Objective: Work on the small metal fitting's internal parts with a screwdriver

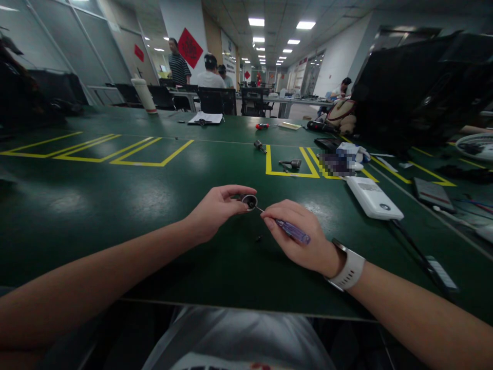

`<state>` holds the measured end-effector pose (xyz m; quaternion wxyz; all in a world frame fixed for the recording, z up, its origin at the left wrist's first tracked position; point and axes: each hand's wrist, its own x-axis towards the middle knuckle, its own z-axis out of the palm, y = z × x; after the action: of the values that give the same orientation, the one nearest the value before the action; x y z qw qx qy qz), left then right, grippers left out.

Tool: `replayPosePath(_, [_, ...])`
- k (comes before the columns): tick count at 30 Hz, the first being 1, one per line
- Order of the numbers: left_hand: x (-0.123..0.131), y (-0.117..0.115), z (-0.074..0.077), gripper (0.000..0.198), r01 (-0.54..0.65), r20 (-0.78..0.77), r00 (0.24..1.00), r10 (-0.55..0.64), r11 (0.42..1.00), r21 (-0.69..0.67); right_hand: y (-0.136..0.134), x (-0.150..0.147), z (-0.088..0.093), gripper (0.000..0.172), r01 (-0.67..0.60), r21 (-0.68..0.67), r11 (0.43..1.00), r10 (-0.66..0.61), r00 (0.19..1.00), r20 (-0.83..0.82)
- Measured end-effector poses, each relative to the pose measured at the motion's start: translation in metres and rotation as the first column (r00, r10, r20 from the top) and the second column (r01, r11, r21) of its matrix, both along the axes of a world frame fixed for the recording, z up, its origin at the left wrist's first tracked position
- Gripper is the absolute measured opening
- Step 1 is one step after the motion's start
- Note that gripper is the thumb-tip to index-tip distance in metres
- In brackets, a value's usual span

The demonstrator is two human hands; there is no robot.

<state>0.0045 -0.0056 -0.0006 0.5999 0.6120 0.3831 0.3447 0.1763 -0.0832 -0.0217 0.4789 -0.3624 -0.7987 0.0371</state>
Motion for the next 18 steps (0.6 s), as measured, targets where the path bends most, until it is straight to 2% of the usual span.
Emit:
replayPosePath(10, [0.0017, -0.0024, -0.0004, 0.027, -0.011, 0.029, 1.0, 0.011, 1.0, 0.014, -0.0019, -0.0016, 0.0004, 0.017, -0.015, -0.01, 1.0, 0.015, 0.998, 0.068])
replayPosePath(18, [0.0029, -0.0025, -0.0014, 0.023, -0.046, 0.074, 0.996, 0.045, 0.999, 0.002, -0.0038, -0.0038, 0.0019, 0.015, -0.007, 0.005, 1.0, 0.007, 0.999, 0.034])
